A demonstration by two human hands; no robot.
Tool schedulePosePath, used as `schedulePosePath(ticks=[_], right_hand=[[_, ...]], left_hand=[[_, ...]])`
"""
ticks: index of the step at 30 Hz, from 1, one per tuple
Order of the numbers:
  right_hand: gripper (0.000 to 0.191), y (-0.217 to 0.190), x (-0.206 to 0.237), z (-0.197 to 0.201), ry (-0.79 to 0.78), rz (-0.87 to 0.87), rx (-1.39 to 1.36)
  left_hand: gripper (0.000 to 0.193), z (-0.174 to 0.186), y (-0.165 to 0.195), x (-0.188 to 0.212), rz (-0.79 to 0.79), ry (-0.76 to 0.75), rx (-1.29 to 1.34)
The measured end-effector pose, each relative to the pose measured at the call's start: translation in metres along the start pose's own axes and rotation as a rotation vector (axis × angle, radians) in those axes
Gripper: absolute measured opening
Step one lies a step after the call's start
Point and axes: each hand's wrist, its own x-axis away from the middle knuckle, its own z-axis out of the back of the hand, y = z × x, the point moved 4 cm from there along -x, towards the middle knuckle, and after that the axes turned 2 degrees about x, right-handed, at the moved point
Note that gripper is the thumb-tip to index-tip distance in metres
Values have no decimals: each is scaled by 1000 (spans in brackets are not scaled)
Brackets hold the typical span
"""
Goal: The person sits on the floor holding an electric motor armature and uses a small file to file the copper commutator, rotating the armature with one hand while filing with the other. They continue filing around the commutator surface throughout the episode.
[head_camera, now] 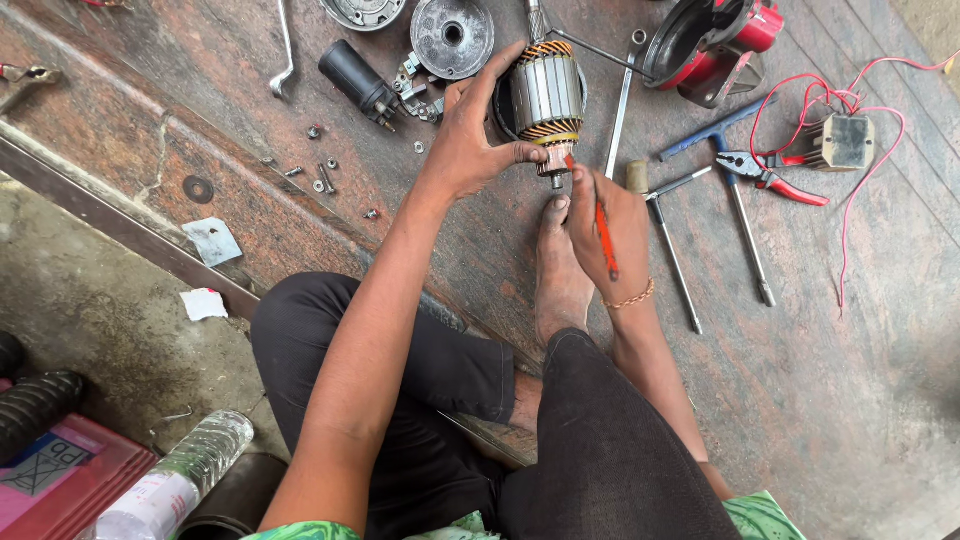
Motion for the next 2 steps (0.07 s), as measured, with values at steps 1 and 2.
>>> schedulePosePath(ticks=[1,2], right_hand=[[39,-1,0,1,4,11,12],[40,-2,-4,1,11,12,7]], left_hand=[[128,3,15,-3,6,3,2],[128,25,-4,52,8,8,2]])
